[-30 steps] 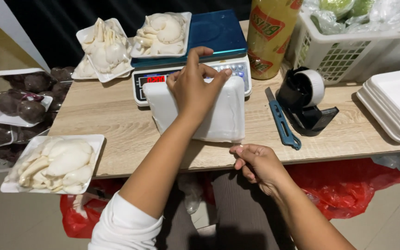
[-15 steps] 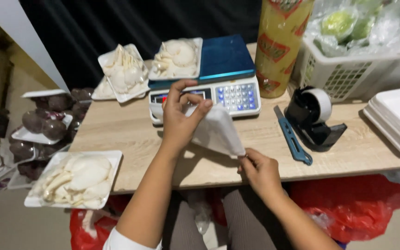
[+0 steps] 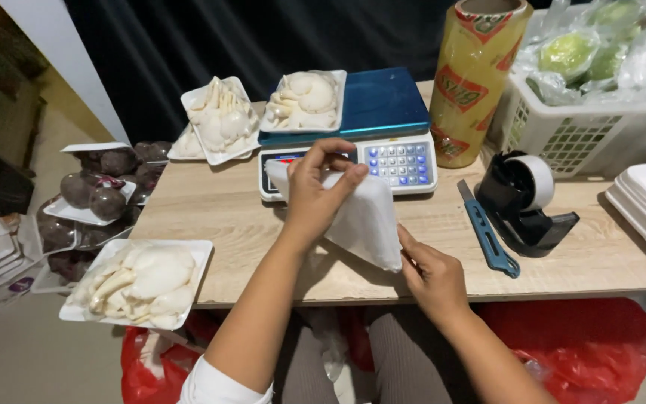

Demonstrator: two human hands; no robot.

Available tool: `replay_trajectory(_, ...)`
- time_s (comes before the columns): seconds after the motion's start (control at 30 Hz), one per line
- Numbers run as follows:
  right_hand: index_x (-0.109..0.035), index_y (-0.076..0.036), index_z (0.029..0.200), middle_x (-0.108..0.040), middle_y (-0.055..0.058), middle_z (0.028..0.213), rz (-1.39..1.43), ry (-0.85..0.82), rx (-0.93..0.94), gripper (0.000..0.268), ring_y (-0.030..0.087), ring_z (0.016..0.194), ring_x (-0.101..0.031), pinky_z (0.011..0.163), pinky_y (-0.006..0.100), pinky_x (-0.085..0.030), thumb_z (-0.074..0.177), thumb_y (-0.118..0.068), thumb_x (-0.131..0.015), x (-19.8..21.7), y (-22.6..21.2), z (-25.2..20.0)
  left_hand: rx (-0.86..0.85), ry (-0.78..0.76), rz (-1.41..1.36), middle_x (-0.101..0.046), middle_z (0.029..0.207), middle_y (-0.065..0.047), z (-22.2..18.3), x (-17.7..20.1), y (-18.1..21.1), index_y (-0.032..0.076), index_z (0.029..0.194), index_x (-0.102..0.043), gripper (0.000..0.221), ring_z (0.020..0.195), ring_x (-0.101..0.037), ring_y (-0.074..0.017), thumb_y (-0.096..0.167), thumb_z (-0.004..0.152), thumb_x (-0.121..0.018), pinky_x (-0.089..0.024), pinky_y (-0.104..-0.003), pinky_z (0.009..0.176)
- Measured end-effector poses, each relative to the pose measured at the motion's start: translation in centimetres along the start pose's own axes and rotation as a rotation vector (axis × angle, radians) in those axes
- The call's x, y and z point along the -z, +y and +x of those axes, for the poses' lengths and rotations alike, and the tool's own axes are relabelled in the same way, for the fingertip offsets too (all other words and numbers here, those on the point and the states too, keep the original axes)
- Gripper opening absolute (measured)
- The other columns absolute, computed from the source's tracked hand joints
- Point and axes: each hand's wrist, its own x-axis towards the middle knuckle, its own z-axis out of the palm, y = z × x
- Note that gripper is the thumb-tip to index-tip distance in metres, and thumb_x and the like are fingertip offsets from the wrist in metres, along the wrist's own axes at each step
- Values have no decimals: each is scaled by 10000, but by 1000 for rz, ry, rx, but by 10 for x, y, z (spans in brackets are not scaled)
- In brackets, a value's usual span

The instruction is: The person wraps sliced white mushrooms on a foam tray with plastic film, using a tape dispenser to secure the film to the underside of the tray.

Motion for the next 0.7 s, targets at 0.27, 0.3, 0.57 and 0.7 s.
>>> replay_trajectory(0.27, -735, 31, 1196, -758, 193, 936, 781, 44, -777, 297, 270, 826, -747, 762, 386, -620, 1066, -128, -521, 7, -13, 2, 30, 35, 235, -755, 883, 170, 3, -19, 27, 330, 997, -709, 202, 928, -706, -85, 462, 877, -806, -313, -328, 1002)
replay_trajectory(0.3, -735, 31, 1196, -758, 193, 936, 783, 41, -778, 297, 270, 826, -747, 762, 386, -620, 1066, -128, -521, 3, -8, 4, 32, 37, 238, -755, 883, 170, 3, -23, 25, 330, 997, -709, 202, 928, -706, -85, 462, 877, -806, -313, -328, 1002)
replay_trajectory(0.57, -713, 56, 1188, -715, 179, 850, 588, -14, -627, 295, 219, 729, -674, 669, 361, -598, 894, 43, -723, 1, 43, 48, -95, -154, 497, -716, 1077, 48, 23, -61, 8, 288, 1121, -729, 316, 1076, -622, -255, 523, 911, -716, -338, -511, 1036)
replay_trajectory(0.7, -696, 72, 1209, -710, 177, 840, 552, -70, -632, 331, 225, 680, -675, 602, 336, -583, 878, 57, -704, 3, 73, 67, -49, -261, 622, -671, 1066, -17, 45, -86, -11, 224, 1193, -701, 405, 1085, -585, -296, 422, 854, -799, -328, -578, 1033)
